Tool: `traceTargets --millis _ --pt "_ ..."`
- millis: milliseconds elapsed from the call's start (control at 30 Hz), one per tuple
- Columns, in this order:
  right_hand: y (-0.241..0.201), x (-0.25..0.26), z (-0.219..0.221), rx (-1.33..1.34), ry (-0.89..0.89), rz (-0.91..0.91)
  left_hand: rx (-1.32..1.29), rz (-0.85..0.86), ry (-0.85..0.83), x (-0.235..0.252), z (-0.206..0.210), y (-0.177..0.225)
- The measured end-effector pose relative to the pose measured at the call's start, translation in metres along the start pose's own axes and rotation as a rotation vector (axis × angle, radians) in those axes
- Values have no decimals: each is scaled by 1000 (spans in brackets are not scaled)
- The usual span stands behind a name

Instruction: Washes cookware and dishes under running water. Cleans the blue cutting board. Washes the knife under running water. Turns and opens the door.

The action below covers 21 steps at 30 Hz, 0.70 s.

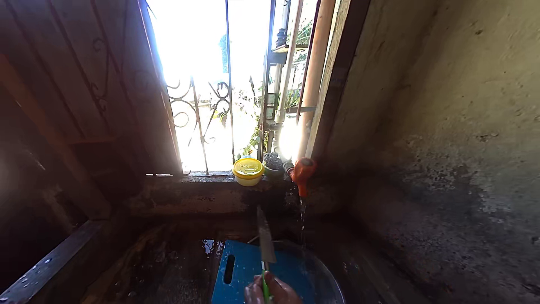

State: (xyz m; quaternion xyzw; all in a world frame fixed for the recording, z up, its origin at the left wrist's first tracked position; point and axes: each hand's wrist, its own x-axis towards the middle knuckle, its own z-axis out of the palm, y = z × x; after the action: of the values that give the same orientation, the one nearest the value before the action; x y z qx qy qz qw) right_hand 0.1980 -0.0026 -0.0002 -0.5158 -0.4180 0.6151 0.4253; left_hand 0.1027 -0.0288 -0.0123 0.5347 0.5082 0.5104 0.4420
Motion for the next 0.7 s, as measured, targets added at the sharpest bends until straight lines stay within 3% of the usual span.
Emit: traceTargets --millis 100,167,367,500,600,700 --pt "2 -4 -30 60 195 -62 186 208 -161 0 28 -23" --pt "-1 -5 -62 38 275 -44 248 214 -245 13 39 -18" --pt "0 0 -109 -120 292 34 226 -214 -468 103 78 39" --pt "2 4 -124 -262 350 -17 306 -283 -533 143 94 74" --pt "8 10 -144 -498 315 22 364 -288 -488 164 99 92" --pt "7 12 -148 -558 344 66 430 -283 -455 176 102 98"
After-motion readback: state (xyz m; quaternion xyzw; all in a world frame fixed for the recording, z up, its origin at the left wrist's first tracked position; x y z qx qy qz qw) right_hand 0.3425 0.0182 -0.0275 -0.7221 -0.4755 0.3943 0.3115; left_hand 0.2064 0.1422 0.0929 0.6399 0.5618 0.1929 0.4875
